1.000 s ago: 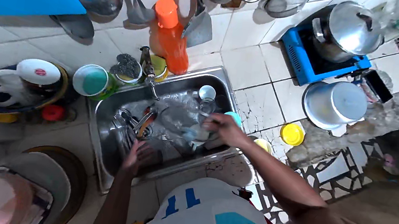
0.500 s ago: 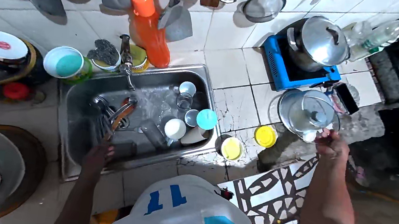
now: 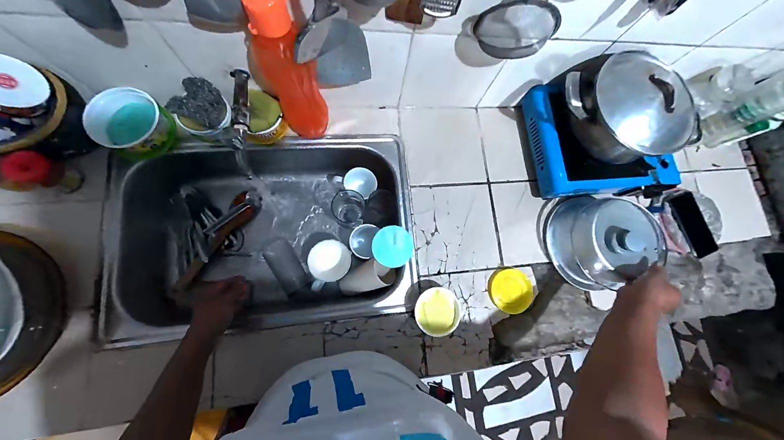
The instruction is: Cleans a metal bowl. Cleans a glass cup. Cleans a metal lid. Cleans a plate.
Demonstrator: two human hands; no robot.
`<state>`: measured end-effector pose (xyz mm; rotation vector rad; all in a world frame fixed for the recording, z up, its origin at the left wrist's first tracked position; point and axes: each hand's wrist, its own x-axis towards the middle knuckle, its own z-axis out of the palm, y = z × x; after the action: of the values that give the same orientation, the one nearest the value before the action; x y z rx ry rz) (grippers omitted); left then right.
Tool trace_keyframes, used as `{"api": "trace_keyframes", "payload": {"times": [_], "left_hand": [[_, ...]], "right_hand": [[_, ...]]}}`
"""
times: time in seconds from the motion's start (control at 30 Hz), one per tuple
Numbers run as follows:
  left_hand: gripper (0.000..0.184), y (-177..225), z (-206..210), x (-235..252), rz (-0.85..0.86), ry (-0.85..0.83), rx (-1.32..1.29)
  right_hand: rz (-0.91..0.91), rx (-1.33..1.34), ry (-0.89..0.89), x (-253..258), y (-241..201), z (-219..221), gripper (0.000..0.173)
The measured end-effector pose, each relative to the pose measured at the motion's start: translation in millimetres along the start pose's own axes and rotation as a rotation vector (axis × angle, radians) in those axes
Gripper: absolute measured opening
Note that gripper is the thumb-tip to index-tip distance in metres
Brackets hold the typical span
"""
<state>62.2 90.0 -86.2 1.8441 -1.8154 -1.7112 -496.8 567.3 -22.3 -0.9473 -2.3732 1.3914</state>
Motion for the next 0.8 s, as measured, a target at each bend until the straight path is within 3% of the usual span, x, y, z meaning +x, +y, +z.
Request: {"api": "trace_keyframes", "payload": {"times": [0.27, 0.37, 0.43, 0.57, 0.67, 0.8], "left_hand": [[0.041, 6.4, 18.2, 0.4, -0.012, -0.004, 0.021], [0.043, 5.5, 21.6, 3.6, -0.030, -0.025, 0.068], [0.043, 5.3, 22.8, 13.3, 0.010, -0.028, 0.181], [0.055, 24.6, 27.8, 42.4, 0.192, 0.022, 0.536], [0.066, 35.5, 31.7, 89.3, 0.294, 0.070, 0.689], [0.065, 59.7, 35.7, 131.7, 0.271, 0.190, 0.749]], "right_hand": [[-0.173, -0.414, -0.032, 10.9, -11.9, 1.9, 0.055], [-0.376, -0.465, 0.019, -23.5, -31.7, -11.0, 0.072], [-0.625, -0.362, 0.041, -39.0, -42.3, -8.3, 0.070], [-1.029, -0.129, -0.263, -75.6, -60.7, 22.6, 0.063], [-1.118, -0.162, -0.476, -107.4, -63.4, 57.1, 0.058], [-1.187, -0.332, -0.813, -173.3, -59.6, 67.9, 0.041]]}}
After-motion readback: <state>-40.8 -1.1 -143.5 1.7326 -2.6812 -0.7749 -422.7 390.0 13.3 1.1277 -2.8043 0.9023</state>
